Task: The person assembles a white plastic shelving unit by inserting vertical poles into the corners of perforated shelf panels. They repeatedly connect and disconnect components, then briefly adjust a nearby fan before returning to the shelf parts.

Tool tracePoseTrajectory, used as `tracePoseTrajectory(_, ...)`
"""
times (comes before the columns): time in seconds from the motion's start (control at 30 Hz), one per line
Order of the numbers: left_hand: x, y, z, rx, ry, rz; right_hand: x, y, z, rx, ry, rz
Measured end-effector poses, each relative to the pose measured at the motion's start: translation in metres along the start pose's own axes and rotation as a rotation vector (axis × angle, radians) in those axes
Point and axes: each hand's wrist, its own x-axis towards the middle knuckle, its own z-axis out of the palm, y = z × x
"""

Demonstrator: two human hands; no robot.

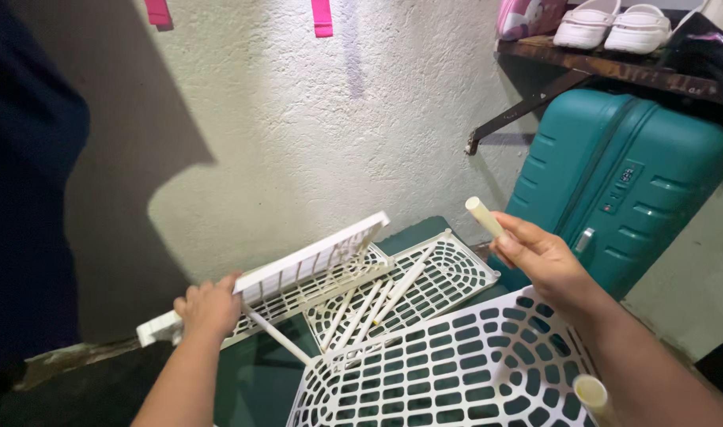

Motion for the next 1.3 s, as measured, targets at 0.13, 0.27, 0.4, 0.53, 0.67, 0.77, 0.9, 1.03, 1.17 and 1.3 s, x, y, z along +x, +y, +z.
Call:
tracePoseTrajectory(0.13,0.007,0.038,-0.019,-0.077,0.050,0.104,-0.002,0.009,-0.003,0.054,0.004,0.004)
tracePoseTrajectory(0.27,0.002,0.091,-0.027,-0.099,0.090,0.217,-0.002,0.026,-0.006,0.095,0.001,-0.088)
tracePoseTrajectory(0.4,-0.030,0.148,-0.036,-0.164,-0.184,0.304,-0.003,0.019,0.000,0.147,-0.012,-0.114)
tracePoseTrajectory(0.53,-0.088,0.195,-0.047,-0.701,-0.267,0.730,0.005,-0.018,0.036,-0.015,0.041,-0.139)
tracePoseTrajectory(0.67,-0.156,0.224,-0.087,-1.141,-0.219,0.973,0.014,-0.065,0.071,-0.272,-0.030,-0.328)
tracePoseTrajectory(0.77,-0.181,0.238,-0.119,-1.441,-0.283,0.958,0.022,-0.089,0.094,-0.643,0.065,-0.730)
tracePoseTrajectory(0.9,-0.184,0.238,-0.142,-1.670,-0.135,0.794,0.028,-0.112,0.102,-0.321,-0.186,-0.461)
tracePoseTrajectory(1.03,-0.180,0.209,-0.154,-1.260,0.123,0.430,0.018,-0.125,0.115,-0.323,-0.248,-0.310)
tracePoseTrajectory(1.17,-0.179,0.177,-0.132,-1.145,0.182,0.718,0.001,-0.142,0.142,0.094,-0.392,-0.221)
tracePoseTrajectory(1.3,-0.182,0.158,-0.113,-0.951,0.098,0.560,-0.023,-0.159,0.152,-0.164,-0.290,-0.360)
